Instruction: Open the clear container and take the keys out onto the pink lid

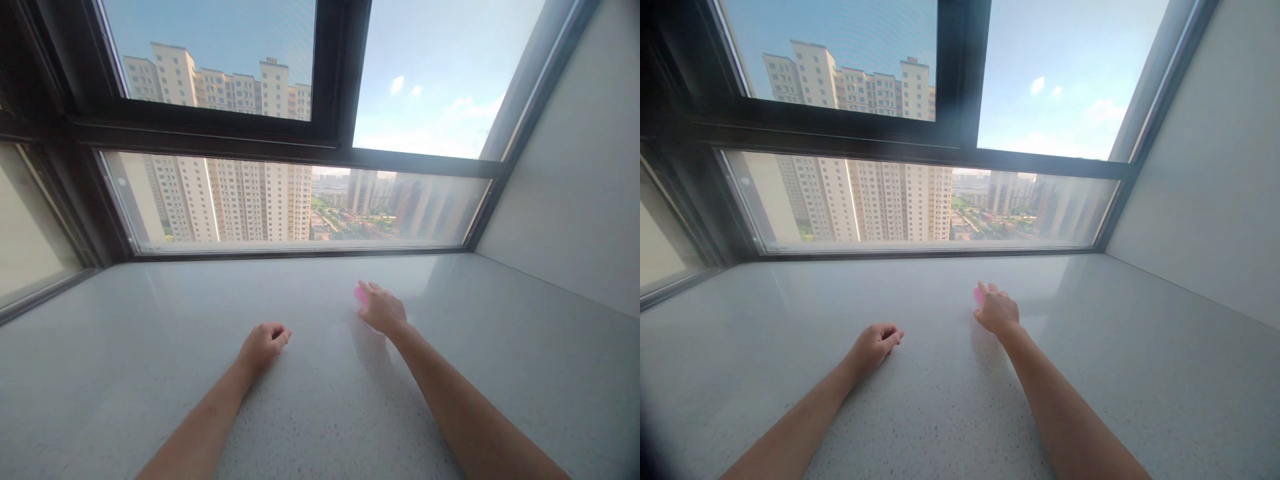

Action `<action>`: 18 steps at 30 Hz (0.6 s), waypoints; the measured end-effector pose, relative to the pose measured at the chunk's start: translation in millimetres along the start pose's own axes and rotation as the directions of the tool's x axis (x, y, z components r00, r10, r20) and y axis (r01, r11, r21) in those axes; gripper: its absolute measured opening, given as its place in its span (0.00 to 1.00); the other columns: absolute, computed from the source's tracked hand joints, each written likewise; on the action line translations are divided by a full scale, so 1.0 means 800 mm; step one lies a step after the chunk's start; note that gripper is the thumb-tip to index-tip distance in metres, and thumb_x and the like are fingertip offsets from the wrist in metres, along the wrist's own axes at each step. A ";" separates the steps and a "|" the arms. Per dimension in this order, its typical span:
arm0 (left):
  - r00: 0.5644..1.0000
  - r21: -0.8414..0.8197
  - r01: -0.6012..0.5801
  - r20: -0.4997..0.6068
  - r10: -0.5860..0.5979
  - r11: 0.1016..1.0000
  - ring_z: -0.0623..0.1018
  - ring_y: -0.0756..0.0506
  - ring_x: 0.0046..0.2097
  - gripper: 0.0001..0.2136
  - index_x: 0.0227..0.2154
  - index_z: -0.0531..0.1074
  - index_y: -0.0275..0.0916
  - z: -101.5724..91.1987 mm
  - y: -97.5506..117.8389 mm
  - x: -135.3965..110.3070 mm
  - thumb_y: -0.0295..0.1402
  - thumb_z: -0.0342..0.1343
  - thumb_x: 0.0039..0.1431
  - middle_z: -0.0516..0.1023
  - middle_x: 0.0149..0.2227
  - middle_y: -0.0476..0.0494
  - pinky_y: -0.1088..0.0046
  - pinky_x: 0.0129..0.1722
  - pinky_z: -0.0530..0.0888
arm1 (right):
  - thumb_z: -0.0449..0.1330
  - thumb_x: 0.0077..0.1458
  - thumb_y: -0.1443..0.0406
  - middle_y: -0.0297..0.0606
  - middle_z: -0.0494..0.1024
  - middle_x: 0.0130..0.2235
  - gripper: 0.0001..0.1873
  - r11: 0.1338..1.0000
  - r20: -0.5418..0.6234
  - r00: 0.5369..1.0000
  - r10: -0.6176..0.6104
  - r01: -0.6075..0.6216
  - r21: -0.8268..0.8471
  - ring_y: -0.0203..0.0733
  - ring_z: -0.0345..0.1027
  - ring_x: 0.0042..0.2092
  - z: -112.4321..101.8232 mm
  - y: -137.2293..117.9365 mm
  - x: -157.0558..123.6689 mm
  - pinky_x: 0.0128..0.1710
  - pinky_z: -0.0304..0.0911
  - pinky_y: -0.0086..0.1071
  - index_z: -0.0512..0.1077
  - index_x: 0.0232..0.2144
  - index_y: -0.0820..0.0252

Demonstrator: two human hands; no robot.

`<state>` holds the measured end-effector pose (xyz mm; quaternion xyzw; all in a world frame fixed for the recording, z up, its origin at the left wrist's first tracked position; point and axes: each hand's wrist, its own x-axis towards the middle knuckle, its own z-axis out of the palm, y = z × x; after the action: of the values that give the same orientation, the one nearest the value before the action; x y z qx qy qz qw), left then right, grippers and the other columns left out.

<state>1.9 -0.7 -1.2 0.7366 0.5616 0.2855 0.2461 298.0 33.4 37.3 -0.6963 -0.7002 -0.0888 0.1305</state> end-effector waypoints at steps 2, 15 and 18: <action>1.000 0.002 0.001 -0.004 -0.001 1.000 0.60 0.52 0.22 0.17 0.20 0.67 0.35 0.001 0.001 0.000 0.43 0.46 0.53 0.62 0.17 0.51 0.77 0.23 0.50 | 0.54 0.45 0.60 0.43 0.61 0.55 0.38 0.999 0.011 0.999 -0.038 0.038 0.010 0.51 0.62 0.48 -0.003 0.000 -0.001 0.40 0.57 0.38 0.51 0.59 0.52; 0.999 -0.084 -0.015 0.041 0.019 0.996 0.58 0.54 0.20 0.22 0.17 0.69 0.33 0.009 0.020 -0.002 0.49 0.47 0.51 0.57 0.14 0.52 0.78 0.22 0.53 | 0.53 0.47 0.58 0.43 0.57 0.58 0.39 0.882 0.030 0.891 -0.453 0.442 0.164 0.50 0.56 0.52 -0.027 -0.084 -0.047 0.47 0.55 0.38 0.47 0.61 0.53; 0.977 -0.279 0.084 0.213 -0.024 0.957 0.61 0.53 0.16 0.26 0.25 0.72 0.32 0.019 0.041 -0.010 0.54 0.47 0.50 0.64 0.14 0.50 0.78 0.18 0.56 | 0.54 0.46 0.58 0.44 0.55 0.59 0.41 0.852 0.023 0.867 -0.498 0.485 0.198 0.52 0.55 0.52 -0.031 -0.108 -0.064 0.47 0.55 0.40 0.46 0.61 0.55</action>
<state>33.5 -17.1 8.8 0.7034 0.5055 0.2784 0.4150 213.0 -24.0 50.1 -0.4818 -0.8643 -0.0280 0.1417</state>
